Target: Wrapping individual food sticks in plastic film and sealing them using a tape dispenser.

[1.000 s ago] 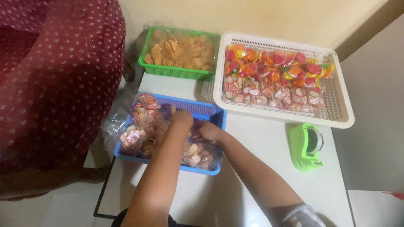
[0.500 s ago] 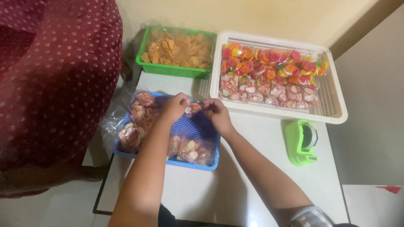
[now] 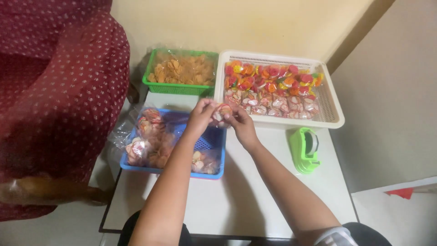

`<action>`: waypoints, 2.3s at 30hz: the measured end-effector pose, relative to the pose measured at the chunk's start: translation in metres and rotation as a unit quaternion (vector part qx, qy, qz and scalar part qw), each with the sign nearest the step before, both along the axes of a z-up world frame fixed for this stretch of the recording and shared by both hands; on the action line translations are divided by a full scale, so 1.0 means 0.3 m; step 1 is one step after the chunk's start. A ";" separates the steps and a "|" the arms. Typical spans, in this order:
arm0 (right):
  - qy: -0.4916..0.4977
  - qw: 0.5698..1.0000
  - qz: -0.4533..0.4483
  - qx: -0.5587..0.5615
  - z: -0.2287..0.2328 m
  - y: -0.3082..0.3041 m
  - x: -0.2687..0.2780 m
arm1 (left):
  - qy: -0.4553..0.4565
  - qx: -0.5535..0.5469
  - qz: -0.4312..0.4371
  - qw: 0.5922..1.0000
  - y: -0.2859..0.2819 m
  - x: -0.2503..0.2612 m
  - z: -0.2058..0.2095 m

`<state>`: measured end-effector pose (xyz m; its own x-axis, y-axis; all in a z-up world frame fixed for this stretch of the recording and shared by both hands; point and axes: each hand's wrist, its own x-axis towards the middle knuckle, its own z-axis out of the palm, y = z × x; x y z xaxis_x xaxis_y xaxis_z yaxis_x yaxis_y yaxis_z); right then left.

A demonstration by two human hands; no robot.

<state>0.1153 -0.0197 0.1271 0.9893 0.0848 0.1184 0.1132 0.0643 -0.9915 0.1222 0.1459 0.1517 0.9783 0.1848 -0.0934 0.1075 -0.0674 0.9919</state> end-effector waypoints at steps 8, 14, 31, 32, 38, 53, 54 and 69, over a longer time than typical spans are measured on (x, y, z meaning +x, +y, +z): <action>0.058 0.998 -0.033 -0.010 0.055 -0.201 -0.094 | -0.011 0.000 -0.016 1.000 -0.220 -0.066 -0.083; 0.097 0.993 -0.047 -0.056 0.014 -0.316 -0.116 | 0.010 -0.014 -0.008 1.000 -0.329 -0.117 -0.165; 0.140 0.986 0.011 -0.094 -0.094 -0.437 -0.281 | 0.113 -0.004 -0.046 0.993 -0.455 -0.197 -0.502; 0.143 0.984 0.012 -0.104 -0.128 -0.445 -0.273 | 0.118 -0.002 -0.048 0.992 -0.454 -0.199 -0.517; 0.145 0.980 0.019 -0.133 -0.222 -0.469 -0.272 | 0.143 -0.082 -0.054 0.985 -0.473 -0.262 -0.526; 0.175 0.980 -0.011 -0.091 -0.250 -0.447 -0.302 | 0.136 -0.091 -0.053 0.985 -0.490 -0.310 -0.549; 0.179 0.980 -0.017 -0.087 -0.250 -0.444 -0.311 | 0.137 -0.072 -0.050 0.987 -0.489 -0.306 -0.576; 0.182 0.979 -0.010 -0.090 -0.181 -0.415 -0.345 | 0.123 -0.160 0.018 0.979 -0.499 -0.340 -0.530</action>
<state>0.0119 -0.1441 0.0727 0.9650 0.0530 -0.2570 -0.2498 -0.1146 -0.9615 0.0201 -0.0039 -0.0073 0.9126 0.1410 -0.3838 0.3420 0.2510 0.9055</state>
